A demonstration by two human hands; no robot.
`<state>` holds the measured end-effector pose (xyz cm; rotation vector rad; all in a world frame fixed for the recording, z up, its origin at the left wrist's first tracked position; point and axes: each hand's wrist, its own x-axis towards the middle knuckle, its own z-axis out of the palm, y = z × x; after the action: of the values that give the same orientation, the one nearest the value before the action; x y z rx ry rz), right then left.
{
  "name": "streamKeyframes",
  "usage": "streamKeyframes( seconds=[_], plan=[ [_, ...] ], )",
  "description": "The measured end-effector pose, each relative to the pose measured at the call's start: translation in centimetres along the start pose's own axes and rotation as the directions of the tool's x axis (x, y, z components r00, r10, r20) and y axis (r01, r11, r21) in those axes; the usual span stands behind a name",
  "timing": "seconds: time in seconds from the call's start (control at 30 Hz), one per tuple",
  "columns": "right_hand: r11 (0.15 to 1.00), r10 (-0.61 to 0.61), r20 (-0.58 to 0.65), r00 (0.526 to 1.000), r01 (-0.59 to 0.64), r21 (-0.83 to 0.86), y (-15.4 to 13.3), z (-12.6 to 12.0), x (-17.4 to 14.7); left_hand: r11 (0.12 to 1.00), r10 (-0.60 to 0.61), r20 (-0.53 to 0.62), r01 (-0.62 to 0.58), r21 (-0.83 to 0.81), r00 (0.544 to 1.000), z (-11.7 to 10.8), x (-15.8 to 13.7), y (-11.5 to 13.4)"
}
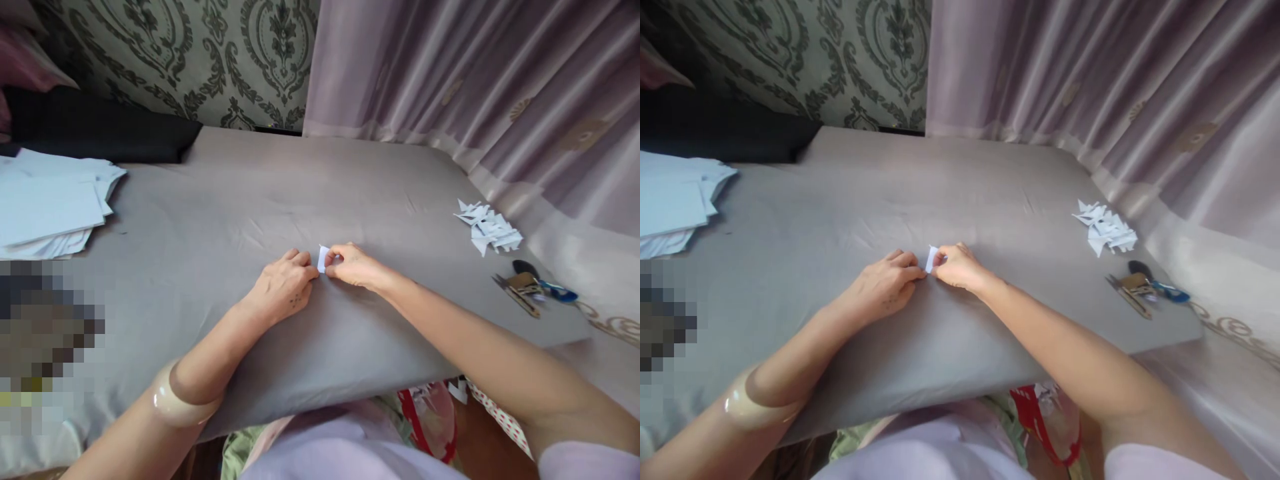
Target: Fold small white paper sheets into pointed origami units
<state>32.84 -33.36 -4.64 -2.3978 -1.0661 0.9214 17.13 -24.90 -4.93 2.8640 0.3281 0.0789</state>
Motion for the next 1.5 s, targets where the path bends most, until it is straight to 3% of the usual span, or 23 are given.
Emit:
streamKeyframes(
  seconds=[0.27, 0.6, 0.77, 0.97, 1.07, 1.13, 1.2, 1.27, 1.3, 1.37, 1.43, 1.5],
  plan=[
    [0.997, 0.015, 0.064, 0.998, -0.019, 0.073, 1.2, -1.0, -0.2, 1.000, -0.013, -0.014, 0.013, 0.003, 1.000, 0.2, 0.0, -0.1],
    [0.998, 0.036, 0.021, 0.999, -0.037, 0.055, 2.3, -2.5, -0.2, 0.998, -0.060, -0.094, 0.059, -0.021, 0.994, 0.3, 0.1, 0.5],
    [0.995, -0.067, -0.112, 0.991, 0.075, 0.063, 2.6, -3.0, 0.8, 0.998, -0.066, -0.185, 0.062, -0.031, 0.980, 1.6, 0.4, 0.1],
    [0.982, -0.176, -0.129, 0.976, 0.182, 0.041, 2.7, -2.0, 0.7, 0.989, -0.106, -0.209, 0.082, -0.124, 0.972, 2.3, 0.6, -0.3],
    [0.959, -0.092, -0.066, 0.994, 0.106, 0.264, 1.9, -2.4, -0.4, 0.985, -0.044, -0.297, -0.008, -0.173, 0.954, 2.2, 0.7, -0.2],
    [0.869, -0.027, -0.002, 1.000, 0.025, 0.494, 1.0, -3.0, -1.3, 0.972, 0.006, -0.360, -0.090, -0.218, 0.933, 1.9, 0.7, 0.1],
    [0.773, -0.041, 0.033, 0.999, 0.011, 0.634, 0.1, -3.5, -2.1, 0.931, -0.032, -0.386, -0.114, -0.348, 0.922, 1.5, 0.8, 0.5],
    [0.673, -0.106, 0.018, 0.994, 0.058, 0.737, -0.3, -3.7, -2.6, 0.798, -0.224, -0.350, -0.035, -0.602, 0.909, 0.9, 0.9, 1.1],
    [0.628, -0.116, -0.042, 0.992, 0.106, 0.771, -0.4, -3.8, -2.7, 0.658, -0.360, -0.285, 0.025, -0.752, 0.888, 0.6, 0.9, 1.4],
    [0.573, -0.078, -0.242, 0.967, 0.242, 0.783, -0.2, -3.6, -2.6, 0.254, -0.547, -0.086, 0.067, -0.965, 0.833, 0.1, 1.1, 1.9],
    [0.550, -0.075, -0.324, 0.943, 0.310, 0.776, 0.2, -3.0, -2.4, -0.103, -0.575, 0.085, 0.032, -0.994, 0.814, -0.3, 1.3, 2.2],
    [0.526, -0.134, -0.257, 0.957, 0.288, 0.800, 0.5, -2.2, -2.2, -0.291, -0.555, 0.170, 0.001, -0.957, 0.814, -0.3, 1.5, 2.3]
  ],
)
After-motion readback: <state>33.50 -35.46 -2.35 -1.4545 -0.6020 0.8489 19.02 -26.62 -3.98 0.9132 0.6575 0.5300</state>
